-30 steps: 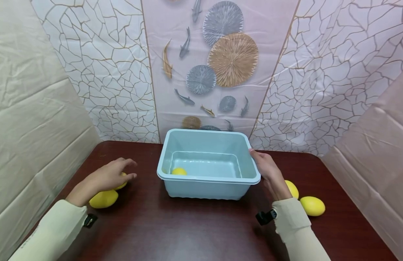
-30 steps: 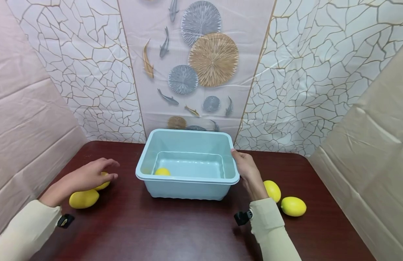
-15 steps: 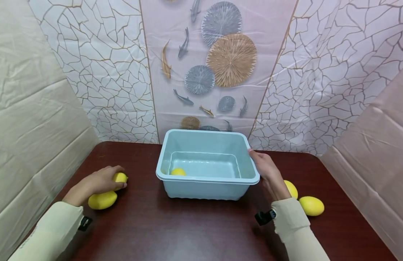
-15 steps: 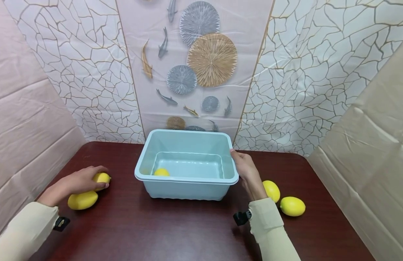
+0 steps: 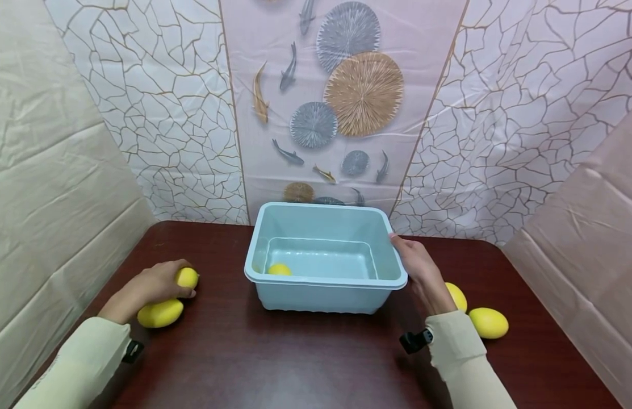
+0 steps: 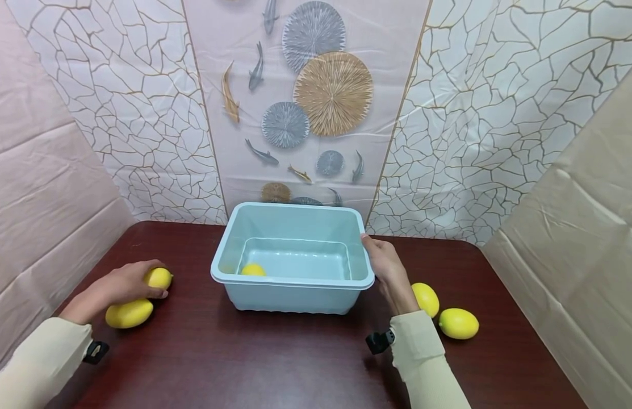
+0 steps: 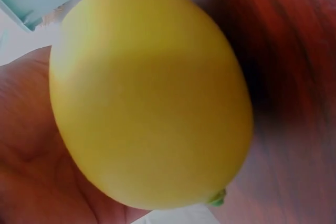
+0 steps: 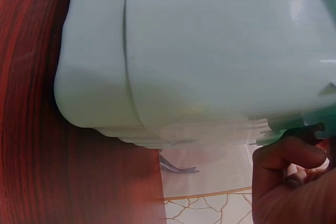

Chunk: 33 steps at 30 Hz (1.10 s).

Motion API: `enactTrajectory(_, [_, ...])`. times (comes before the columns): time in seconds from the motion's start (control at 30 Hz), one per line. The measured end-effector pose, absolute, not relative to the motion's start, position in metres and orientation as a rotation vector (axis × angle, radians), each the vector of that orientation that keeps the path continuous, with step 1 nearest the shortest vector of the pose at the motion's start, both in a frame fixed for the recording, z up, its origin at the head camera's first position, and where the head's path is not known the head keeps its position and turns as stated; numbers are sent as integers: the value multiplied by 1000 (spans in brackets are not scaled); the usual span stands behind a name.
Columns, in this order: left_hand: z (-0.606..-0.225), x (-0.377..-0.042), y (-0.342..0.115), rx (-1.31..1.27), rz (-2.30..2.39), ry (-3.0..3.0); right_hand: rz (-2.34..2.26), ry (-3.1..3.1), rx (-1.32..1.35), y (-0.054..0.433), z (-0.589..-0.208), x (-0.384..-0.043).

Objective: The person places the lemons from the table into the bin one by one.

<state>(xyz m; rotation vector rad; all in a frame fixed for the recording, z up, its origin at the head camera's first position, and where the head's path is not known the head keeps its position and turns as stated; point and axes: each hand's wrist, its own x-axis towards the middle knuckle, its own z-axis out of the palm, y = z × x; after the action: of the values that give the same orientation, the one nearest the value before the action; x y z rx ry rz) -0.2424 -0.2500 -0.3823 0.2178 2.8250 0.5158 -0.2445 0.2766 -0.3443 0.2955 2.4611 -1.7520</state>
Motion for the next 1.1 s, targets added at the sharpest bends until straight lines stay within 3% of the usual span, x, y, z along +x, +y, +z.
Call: enactTrajectory(1.1, [-382,-234,-239,184,748,3095,-1619,2571,268,276,-343,-245])
